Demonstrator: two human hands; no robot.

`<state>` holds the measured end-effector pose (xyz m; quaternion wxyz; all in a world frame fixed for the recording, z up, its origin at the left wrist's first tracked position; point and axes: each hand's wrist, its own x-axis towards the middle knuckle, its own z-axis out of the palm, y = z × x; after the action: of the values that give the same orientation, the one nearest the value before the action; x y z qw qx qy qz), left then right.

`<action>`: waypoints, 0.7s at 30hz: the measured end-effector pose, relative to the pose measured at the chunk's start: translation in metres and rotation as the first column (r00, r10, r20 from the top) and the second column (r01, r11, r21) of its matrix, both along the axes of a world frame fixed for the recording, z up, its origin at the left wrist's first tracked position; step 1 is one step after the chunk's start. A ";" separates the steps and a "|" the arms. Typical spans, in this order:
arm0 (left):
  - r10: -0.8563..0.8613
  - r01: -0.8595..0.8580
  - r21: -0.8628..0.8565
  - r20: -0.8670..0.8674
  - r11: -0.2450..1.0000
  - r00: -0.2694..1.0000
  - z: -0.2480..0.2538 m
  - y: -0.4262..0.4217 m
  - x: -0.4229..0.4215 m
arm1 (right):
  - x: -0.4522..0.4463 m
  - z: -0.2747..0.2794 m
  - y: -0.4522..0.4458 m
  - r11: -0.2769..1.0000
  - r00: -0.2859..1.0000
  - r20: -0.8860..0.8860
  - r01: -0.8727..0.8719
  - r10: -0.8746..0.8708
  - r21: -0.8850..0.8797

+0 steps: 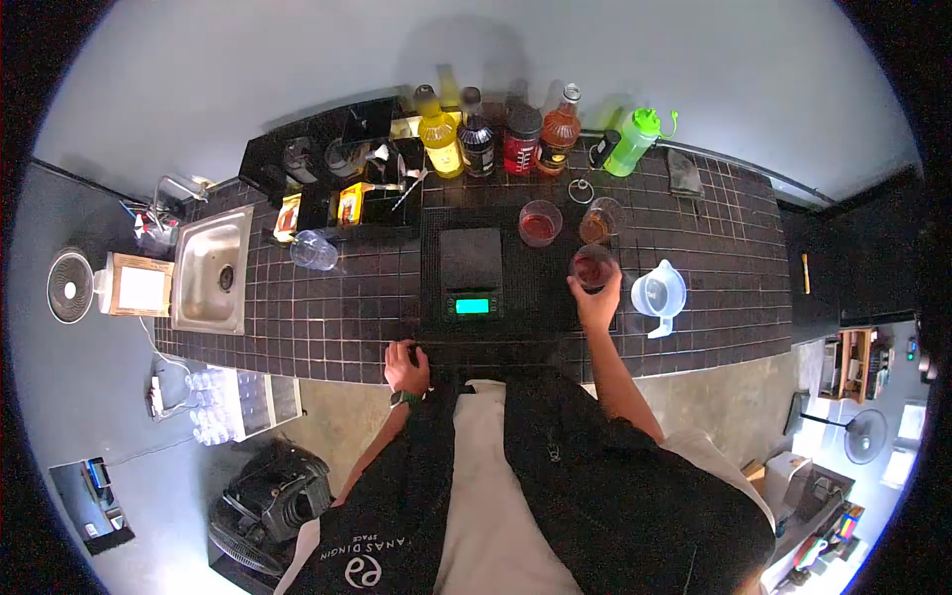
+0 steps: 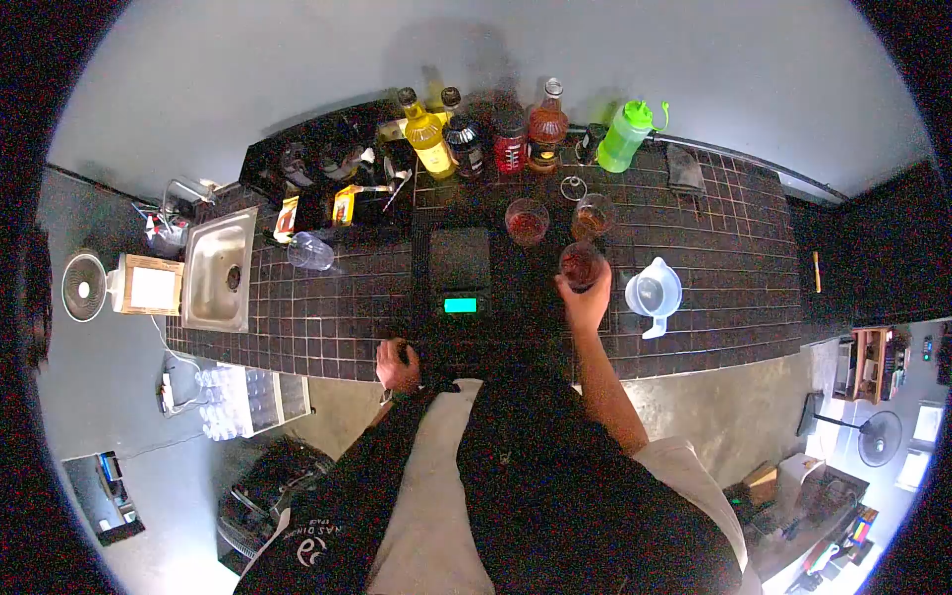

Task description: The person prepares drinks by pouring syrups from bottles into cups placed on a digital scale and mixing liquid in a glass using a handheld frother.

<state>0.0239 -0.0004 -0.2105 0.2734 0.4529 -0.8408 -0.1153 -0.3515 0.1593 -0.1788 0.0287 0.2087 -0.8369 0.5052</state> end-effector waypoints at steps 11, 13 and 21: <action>0.007 -0.007 -0.011 -0.013 1.000 1.000 0.002 0.001 -0.001 | -0.007 -0.012 0.013 0.998 0.999 -0.027 0.044 -0.045 -0.037; -0.005 0.005 0.004 -0.019 1.000 1.000 -0.001 0.000 0.003 | 0.014 -0.018 0.018 0.985 0.989 -0.041 0.136 -0.140 -0.103; 0.005 -0.003 0.049 -0.028 0.999 1.000 0.000 0.002 0.001 | 0.061 0.048 -0.021 0.920 0.897 -0.207 -0.388 0.391 0.061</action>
<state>0.0247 0.0013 -0.2108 0.2742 0.4595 -0.8329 -0.1416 -0.2907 0.1385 -0.1308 0.0155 0.4254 -0.7746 0.4677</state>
